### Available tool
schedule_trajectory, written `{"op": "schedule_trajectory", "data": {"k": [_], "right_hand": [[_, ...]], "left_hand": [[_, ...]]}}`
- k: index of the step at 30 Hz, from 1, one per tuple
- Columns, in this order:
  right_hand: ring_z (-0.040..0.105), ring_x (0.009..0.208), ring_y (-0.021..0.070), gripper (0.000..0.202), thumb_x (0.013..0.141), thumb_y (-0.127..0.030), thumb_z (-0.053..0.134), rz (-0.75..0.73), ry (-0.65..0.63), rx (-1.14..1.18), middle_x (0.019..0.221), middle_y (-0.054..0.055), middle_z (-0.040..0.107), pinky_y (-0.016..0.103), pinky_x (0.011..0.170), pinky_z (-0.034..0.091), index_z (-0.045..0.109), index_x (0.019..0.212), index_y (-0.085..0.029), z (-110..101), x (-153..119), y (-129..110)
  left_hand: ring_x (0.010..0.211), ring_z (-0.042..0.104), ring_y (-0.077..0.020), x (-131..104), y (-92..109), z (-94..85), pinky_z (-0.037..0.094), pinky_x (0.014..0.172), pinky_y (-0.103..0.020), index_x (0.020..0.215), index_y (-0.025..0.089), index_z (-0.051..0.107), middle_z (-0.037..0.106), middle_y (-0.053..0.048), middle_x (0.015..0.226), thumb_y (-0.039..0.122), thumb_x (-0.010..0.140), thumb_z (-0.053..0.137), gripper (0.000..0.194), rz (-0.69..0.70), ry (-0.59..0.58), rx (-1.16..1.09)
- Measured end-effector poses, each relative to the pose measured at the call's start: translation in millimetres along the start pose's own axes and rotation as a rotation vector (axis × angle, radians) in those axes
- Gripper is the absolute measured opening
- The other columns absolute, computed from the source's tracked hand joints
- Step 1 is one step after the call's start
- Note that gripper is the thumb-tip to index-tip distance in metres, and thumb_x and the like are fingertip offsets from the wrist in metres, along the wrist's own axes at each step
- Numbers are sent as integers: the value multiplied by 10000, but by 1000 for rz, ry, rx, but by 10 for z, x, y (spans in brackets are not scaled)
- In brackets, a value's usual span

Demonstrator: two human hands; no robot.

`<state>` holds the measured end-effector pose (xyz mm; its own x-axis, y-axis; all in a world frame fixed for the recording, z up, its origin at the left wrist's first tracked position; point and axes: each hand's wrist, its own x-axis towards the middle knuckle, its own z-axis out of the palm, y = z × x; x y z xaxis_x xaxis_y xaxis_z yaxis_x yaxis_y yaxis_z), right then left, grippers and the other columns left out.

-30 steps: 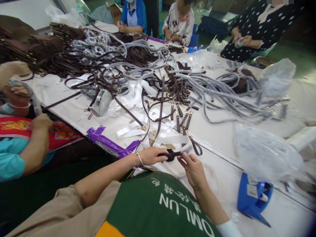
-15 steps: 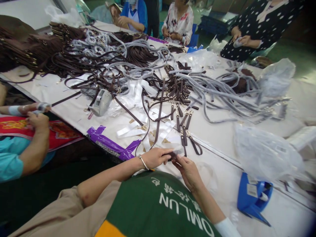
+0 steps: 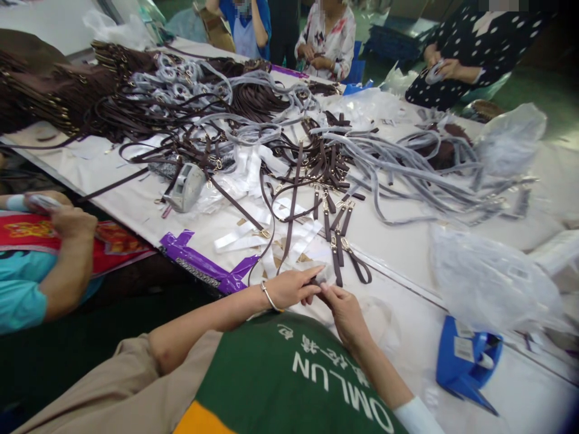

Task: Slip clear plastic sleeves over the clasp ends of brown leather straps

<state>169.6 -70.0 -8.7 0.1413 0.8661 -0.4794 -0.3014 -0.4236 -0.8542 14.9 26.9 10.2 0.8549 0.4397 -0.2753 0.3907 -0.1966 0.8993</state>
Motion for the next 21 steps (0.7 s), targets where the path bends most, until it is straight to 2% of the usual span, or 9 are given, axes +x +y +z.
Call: {"op": "schedule_trajectory", "data": {"k": [3, 5, 7, 10, 12, 14, 18, 21], "right_hand": [[585, 784, 189, 263, 720, -443, 683, -3, 112, 69, 753, 13, 674, 324, 808, 462, 727, 785, -192, -83, 49, -1], [581, 795, 187, 255, 701, -434, 704, 3, 154, 82, 778, 13, 676, 327, 823, 465, 727, 786, -195, -135, 72, 19], [578, 789, 185, 247, 697, -431, 707, 12, 155, 82, 767, 14, 672, 331, 828, 466, 726, 765, -194, -161, 83, 45], [577, 778, 186, 241, 699, -432, 703, 25, 128, 113, 739, 16, 665, 335, 832, 464, 723, 741, -196, -159, 82, 75], [577, 774, 188, 248, 702, -436, 699, 34, 107, 117, 742, 21, 667, 333, 825, 462, 723, 749, -193, -155, 80, 92], [579, 768, 190, 263, 709, -441, 690, 35, 100, 81, 752, 27, 672, 332, 806, 461, 723, 766, -186, -160, 81, 111], [586, 770, 207, 308, 723, -463, 669, 12, 132, -96, 737, 43, 677, 343, 784, 449, 720, 789, -166, -186, 85, 127], [585, 740, 209, 348, 740, -507, 631, -25, 133, -273, 710, 44, 677, 333, 743, 431, 712, 754, -169, -199, 91, 99]], "left_hand": [[827, 588, -158, -2, -59, -56, 424, 771, -249, 1442, 189, 234, 641, -61, 931, 319, 885, 486, 625, 47, -26, -4], [743, 557, -130, -16, -80, -78, 420, 718, -234, 1423, 204, 291, 617, -35, 853, 305, 888, 482, 576, 25, -38, -43], [606, 487, -91, -25, -89, -67, 395, 610, -198, 1418, 202, 303, 543, 12, 693, 311, 908, 447, 540, 8, -75, -192], [510, 403, -64, -23, -98, -3, 338, 507, -168, 1428, 152, 270, 451, 40, 599, 370, 917, 431, 578, 1, -150, -485], [490, 392, -60, -22, -102, 39, 328, 486, -166, 1441, 121, 214, 443, 43, 589, 389, 915, 430, 629, -5, -169, -569], [495, 414, -71, -30, -93, 64, 351, 503, -177, 1449, 129, 189, 462, 40, 588, 367, 917, 424, 629, -3, -123, -467], [717, 560, -147, -61, -15, 78, 433, 688, -250, 1336, 198, 426, 615, -45, 804, 304, 915, 410, 435, 32, 92, 128], [824, 590, -197, -67, 32, 105, 444, 749, -296, 1224, 192, 507, 633, -86, 901, 251, 905, 387, 345, 59, 127, 483]]}}
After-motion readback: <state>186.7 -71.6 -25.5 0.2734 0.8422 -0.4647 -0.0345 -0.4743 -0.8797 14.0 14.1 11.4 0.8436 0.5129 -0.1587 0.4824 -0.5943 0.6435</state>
